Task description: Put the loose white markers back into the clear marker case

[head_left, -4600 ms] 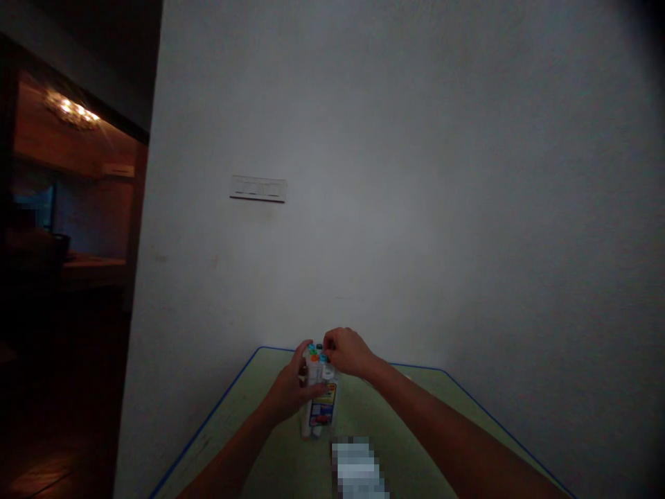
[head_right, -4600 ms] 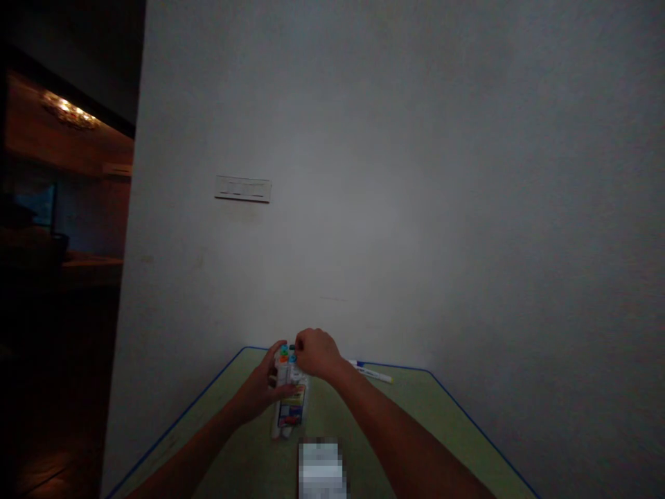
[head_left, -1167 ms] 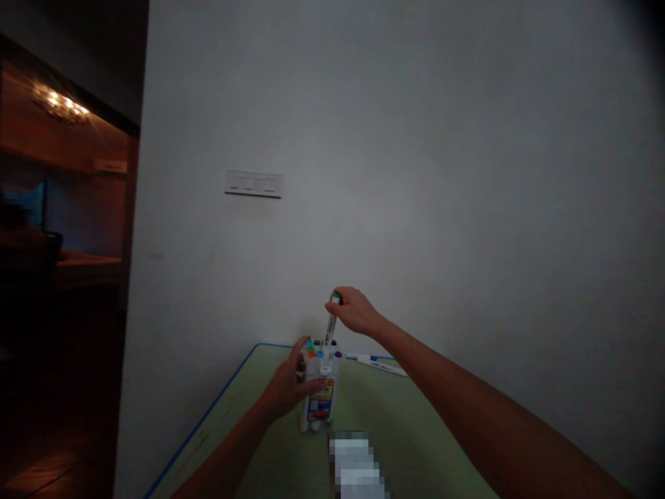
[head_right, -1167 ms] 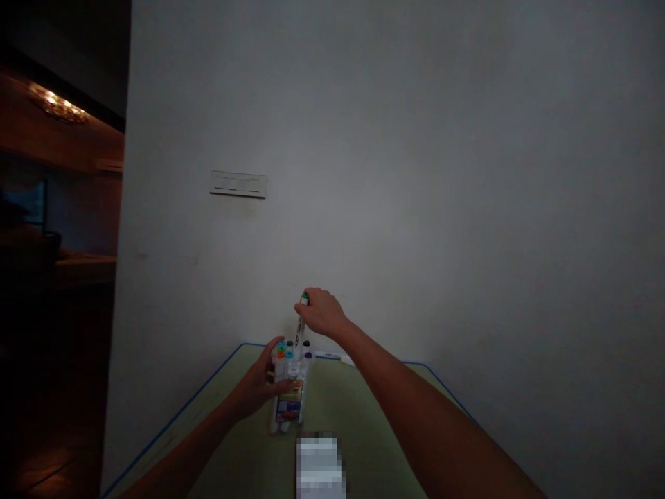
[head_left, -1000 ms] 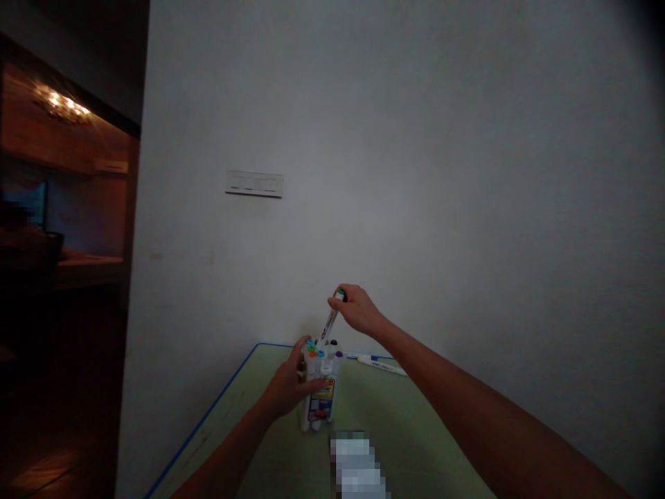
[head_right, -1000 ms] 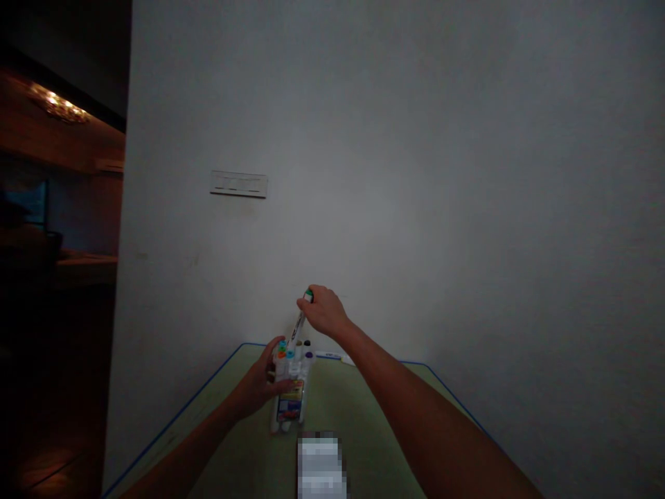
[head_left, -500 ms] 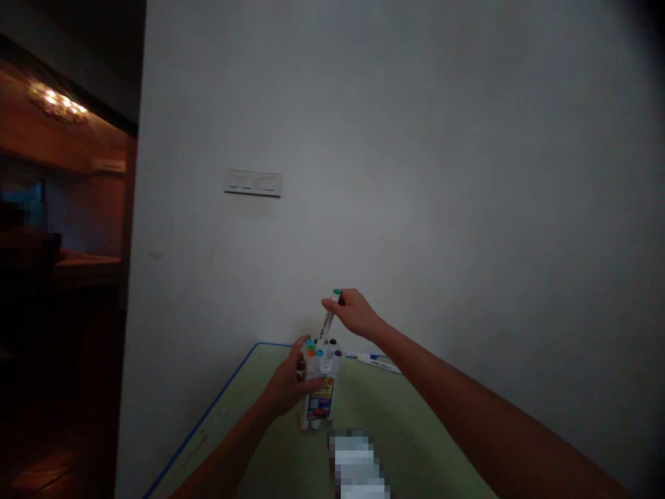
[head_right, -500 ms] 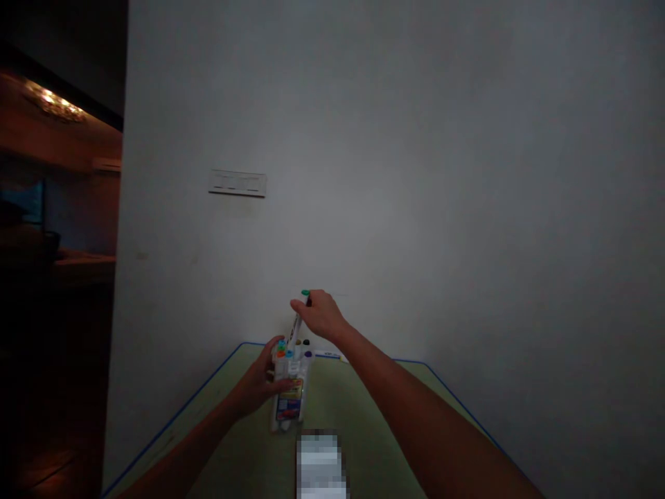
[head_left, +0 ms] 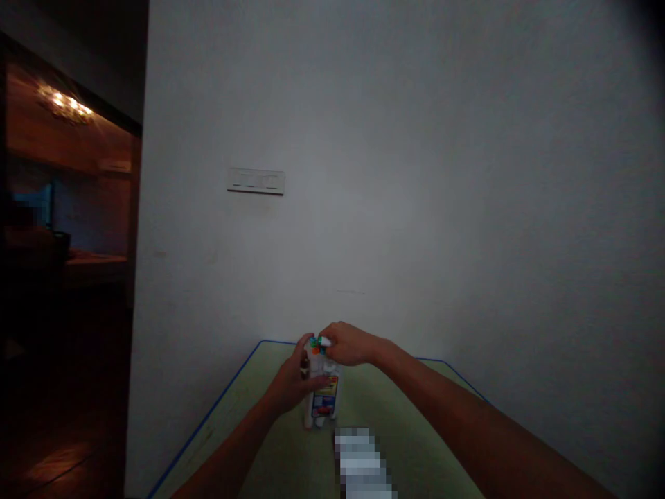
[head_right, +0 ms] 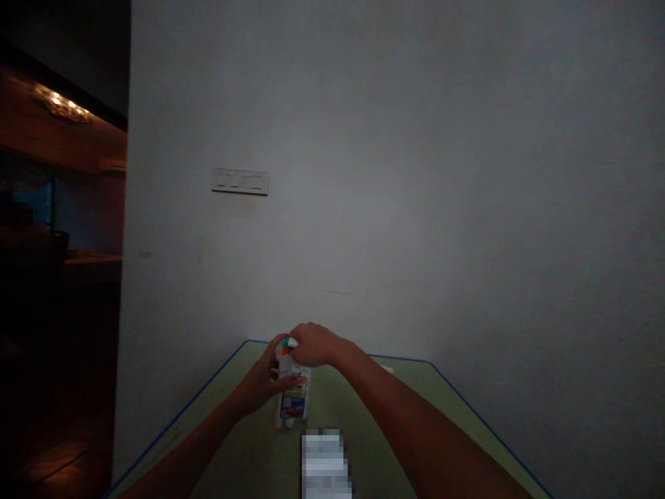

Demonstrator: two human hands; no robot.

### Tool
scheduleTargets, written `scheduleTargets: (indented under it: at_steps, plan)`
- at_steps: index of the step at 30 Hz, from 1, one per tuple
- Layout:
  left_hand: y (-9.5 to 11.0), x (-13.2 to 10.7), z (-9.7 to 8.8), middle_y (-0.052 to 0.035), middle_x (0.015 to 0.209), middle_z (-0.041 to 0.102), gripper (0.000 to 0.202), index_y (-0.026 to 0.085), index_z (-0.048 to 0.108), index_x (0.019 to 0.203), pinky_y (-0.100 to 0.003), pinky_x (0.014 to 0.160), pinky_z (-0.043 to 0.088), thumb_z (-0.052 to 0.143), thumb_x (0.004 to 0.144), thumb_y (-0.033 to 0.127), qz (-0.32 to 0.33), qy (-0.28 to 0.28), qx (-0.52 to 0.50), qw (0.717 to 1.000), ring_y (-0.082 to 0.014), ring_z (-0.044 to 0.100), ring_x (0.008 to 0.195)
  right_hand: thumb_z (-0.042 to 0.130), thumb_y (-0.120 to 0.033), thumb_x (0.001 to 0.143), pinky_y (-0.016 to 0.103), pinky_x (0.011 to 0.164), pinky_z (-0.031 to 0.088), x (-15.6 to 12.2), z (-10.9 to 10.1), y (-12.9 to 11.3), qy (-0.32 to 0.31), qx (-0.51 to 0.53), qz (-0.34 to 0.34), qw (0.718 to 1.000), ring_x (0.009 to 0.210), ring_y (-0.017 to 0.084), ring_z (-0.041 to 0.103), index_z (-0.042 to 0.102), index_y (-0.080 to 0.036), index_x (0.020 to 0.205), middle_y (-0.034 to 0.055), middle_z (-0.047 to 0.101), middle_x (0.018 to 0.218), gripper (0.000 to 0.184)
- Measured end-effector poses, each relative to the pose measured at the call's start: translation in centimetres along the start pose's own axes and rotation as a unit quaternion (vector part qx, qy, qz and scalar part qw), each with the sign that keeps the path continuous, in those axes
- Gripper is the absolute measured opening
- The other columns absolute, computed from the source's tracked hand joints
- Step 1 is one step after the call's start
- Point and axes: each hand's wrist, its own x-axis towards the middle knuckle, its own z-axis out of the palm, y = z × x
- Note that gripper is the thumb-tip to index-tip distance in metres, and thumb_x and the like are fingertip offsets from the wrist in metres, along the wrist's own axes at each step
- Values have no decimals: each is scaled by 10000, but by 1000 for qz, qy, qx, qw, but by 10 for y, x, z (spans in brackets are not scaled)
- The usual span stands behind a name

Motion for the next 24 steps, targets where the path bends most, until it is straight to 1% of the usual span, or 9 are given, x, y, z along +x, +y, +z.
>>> scheduleTargets:
  at_steps: [4, 9, 17, 20, 24]
  plan:
    - [3, 0, 0, -80, 1073, 584, 892, 204, 191, 1363, -333, 720, 491, 728, 657, 302, 2, 6, 23, 1000, -187, 602, 811, 468, -127, 673, 206, 517, 315, -3, 3, 3, 9, 29, 13, 999, 612, 125, 527, 690, -141, 836, 53, 678, 736, 275]
    - [1, 0, 1, -83, 1081, 574, 890, 211, 196, 1362, -322, 687, 494, 728, 657, 319, 3, 10, 25, 1000, -179, 594, 785, 469, -107, 657, 198, 534, 329, -5, 4, 4, 1, 40, 22, 999, 635, 126, 538, 687, -144, 843, 49, 681, 758, 289]
    - [0, 0, 1, -68, 1040, 596, 889, 201, 181, 1362, -330, 697, 502, 719, 658, 277, 0, 2, 5, 1000, -182, 616, 781, 454, -94, 685, 213, 517, 310, -8, 5, 1, 34, -5, 26, 999, 629, 133, 556, 684, -103, 830, 89, 695, 764, 272]
    - [1, 0, 1, -67, 1029, 604, 881, 203, 193, 1361, -328, 701, 498, 718, 658, 270, 0, 4, 11, 1000, -187, 621, 789, 457, -116, 712, 217, 510, 304, -9, 5, -1, 35, -20, 44, 998, 639, 136, 569, 686, -98, 837, 108, 701, 796, 261]
    - [2, -1, 0, -71, 1036, 609, 882, 210, 195, 1361, -326, 699, 496, 726, 661, 287, -2, 4, 19, 1000, -195, 627, 797, 461, -132, 728, 218, 511, 298, -9, 6, -1, 30, -35, 49, 998, 656, 141, 589, 687, -109, 826, 108, 705, 802, 248]
